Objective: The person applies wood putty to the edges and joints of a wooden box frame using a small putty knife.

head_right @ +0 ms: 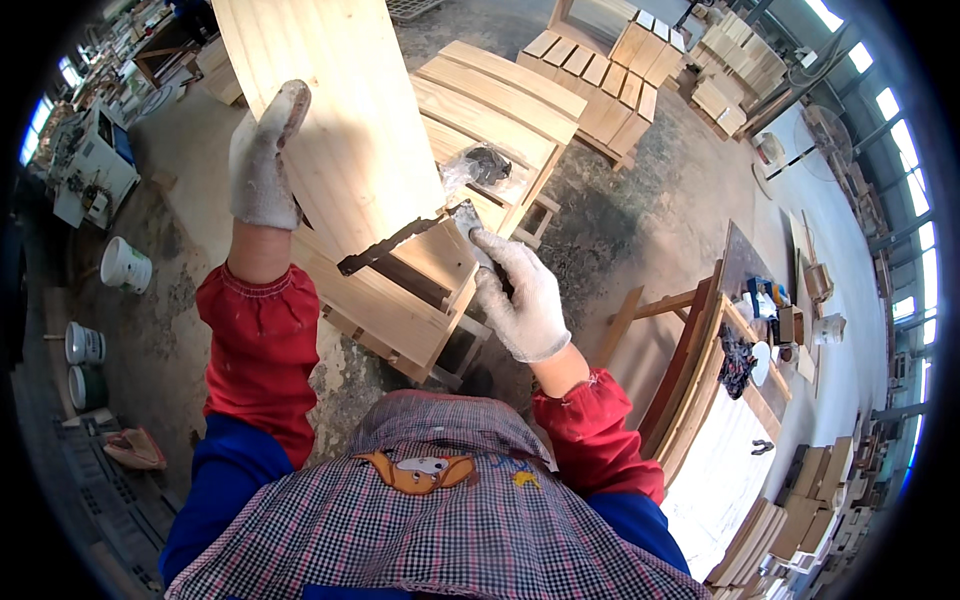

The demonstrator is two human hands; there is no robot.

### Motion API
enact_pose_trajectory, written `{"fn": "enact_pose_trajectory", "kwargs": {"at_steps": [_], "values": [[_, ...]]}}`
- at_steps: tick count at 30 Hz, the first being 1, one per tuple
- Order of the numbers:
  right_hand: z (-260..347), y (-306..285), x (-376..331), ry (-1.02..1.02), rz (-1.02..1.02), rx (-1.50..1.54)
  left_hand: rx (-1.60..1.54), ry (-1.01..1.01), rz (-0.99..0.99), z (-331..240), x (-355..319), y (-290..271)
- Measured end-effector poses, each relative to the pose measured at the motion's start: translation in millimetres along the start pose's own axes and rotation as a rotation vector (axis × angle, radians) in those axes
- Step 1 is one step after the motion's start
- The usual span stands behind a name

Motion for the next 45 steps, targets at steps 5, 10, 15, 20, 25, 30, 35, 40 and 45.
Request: {"fn": "enact_pose_trajectory", "kwargs": {"at_steps": [5, 10, 15, 20, 25, 30, 35, 40, 45], "values": [[1, 5, 10, -0.083, -0.028, 0.033, 0.027, 0.029, 0.086, 8, 2, -10], [-13, 6, 10, -0.061, -0.090, 0.042, -0.012, 0.057, 0.031, 6, 1, -2], [-2, 6, 14, -0.126, -0.027, -0.004, -0.003, 0.040, 0.011, 3, 1, -2], [-13, -4, 11, -0.044, -0.032, 0.008, 0.033, -0.015, 0.046, 2, 1, -2], [19, -14, 12, -0.025, 0.060, -0.105, 0.027, -0.044, 0.013, -3, -1, 1], [25, -23, 4, 0.067, 0.146, -0.213, -0.029, 0.006, -0.017, 2, 0, -1], [32, -19, 12, -0.034, 0.081, -0.268, 0.007, 0.011, -0.010, 2, 1, -1], [18, -8, -4, 0.009, 0.061, -0.142, 0.005, -0.003, -0.042, -2, 0, 2], [-1, 10, 2, -0.105, 0.012, -0.028, 0.020, 0.002, -0.049, -3, 3, 0]]}}
Point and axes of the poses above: each hand's wrist, its own x-axis towards the middle knuckle, its own y-axis out of the palm, z = x × y, the point moved 2 cm from there along x, towards the middle knuckle, and after that the axes turned 10 degrees about y, right-handed, at the moved point
